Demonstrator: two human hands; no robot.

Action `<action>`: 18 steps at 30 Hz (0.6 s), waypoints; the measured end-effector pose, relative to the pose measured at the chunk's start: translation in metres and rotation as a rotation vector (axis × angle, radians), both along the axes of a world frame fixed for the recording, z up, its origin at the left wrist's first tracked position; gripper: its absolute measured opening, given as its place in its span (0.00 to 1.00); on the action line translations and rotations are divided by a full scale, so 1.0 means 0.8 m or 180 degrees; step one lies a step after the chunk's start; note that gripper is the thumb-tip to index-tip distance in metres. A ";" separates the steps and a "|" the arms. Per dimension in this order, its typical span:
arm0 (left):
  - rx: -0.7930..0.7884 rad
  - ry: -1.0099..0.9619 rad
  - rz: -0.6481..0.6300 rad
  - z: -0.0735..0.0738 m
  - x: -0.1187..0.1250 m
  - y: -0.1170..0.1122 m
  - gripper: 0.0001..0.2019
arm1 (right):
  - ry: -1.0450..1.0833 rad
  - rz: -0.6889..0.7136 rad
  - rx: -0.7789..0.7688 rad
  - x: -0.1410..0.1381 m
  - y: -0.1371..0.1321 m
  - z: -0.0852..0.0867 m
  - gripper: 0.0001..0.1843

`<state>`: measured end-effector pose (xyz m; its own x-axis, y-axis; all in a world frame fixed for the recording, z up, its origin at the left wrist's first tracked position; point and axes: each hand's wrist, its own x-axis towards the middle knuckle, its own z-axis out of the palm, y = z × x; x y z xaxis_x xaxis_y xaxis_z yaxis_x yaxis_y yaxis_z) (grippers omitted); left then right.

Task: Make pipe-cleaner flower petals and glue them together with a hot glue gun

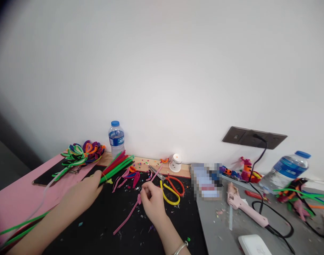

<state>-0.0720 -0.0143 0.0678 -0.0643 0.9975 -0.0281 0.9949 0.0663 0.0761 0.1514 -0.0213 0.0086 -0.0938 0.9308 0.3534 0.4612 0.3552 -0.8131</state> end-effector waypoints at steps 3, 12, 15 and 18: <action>-0.0389 0.0125 -0.0298 0.006 0.039 -0.016 0.15 | 0.0159 0.0421 -0.0142 -0.012 -0.010 0.003 0.05; -0.0445 0.0206 -0.0662 0.006 0.104 -0.027 0.16 | 0.0207 0.0103 -0.0171 -0.026 -0.017 -0.004 0.04; -0.0449 0.0163 -0.0669 0.004 0.105 -0.024 0.15 | 0.0908 0.0168 -0.0490 -0.025 -0.015 -0.002 0.06; -0.0575 0.0068 -0.0716 0.005 0.103 -0.025 0.15 | 0.2310 0.0448 -0.1266 -0.020 -0.007 0.001 0.06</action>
